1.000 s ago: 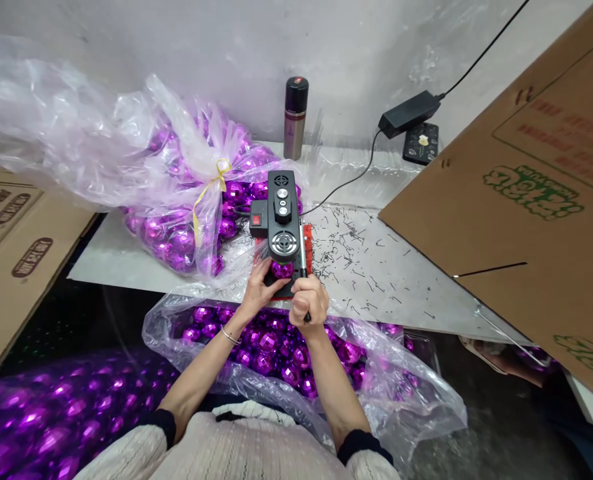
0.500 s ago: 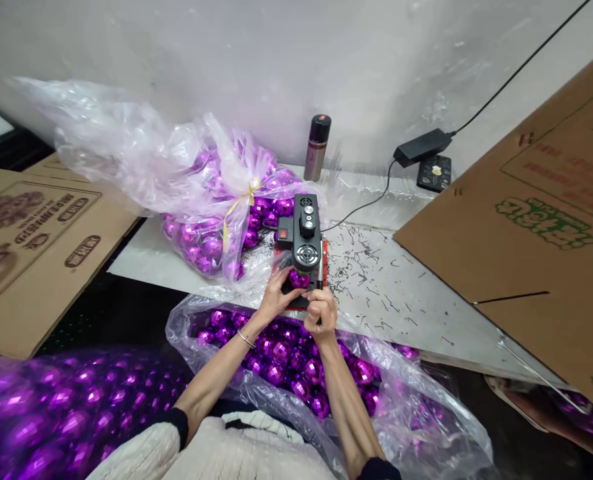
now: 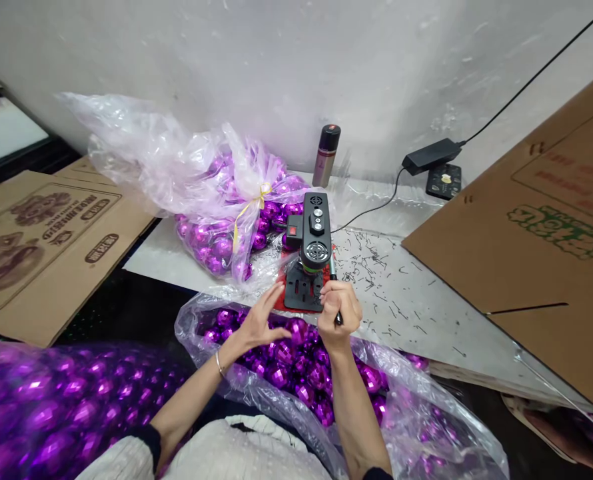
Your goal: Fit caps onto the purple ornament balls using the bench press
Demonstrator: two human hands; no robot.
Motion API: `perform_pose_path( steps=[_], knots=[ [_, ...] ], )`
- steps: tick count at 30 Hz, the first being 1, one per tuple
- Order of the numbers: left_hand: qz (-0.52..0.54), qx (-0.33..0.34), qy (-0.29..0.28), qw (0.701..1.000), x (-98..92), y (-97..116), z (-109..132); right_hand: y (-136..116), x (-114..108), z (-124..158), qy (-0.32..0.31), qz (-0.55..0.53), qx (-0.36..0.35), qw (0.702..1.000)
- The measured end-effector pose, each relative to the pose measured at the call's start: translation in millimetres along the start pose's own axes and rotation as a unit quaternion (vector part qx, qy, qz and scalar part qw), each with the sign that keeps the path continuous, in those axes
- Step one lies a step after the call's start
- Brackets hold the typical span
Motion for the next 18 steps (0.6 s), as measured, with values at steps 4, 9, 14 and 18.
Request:
perform_pose_path(
  steps=[4,9,14,18],
  knots=[
    [-0.034,-0.136,0.073,0.987,-27.3,-46,-70,1,1,5,0.007,-0.011,-0.004,1.0],
    [-0.114,-0.372,-0.036,0.921,-22.4,-97,-150,-1,1,3,-0.006,-0.009,-0.009,1.0],
    [-0.074,-0.39,-0.147,0.906,-0.6,-102,-164,0,0,5,-0.007,0.003,-0.01,1.0],
    [0.053,-0.395,-0.03,0.916,-2.1,-109,-149,-2,1,3,-0.014,0.001,-0.018,1.0]
  ],
)
Point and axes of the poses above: each hand's wrist, its own z-axis away from the middle knuckle, its own x-axis out of the palm, y = z × x, the point moved 6 cm from there along -z, towards the middle knuckle, and after that the axes turned 5 degrees about x, right-handed, at the moved point
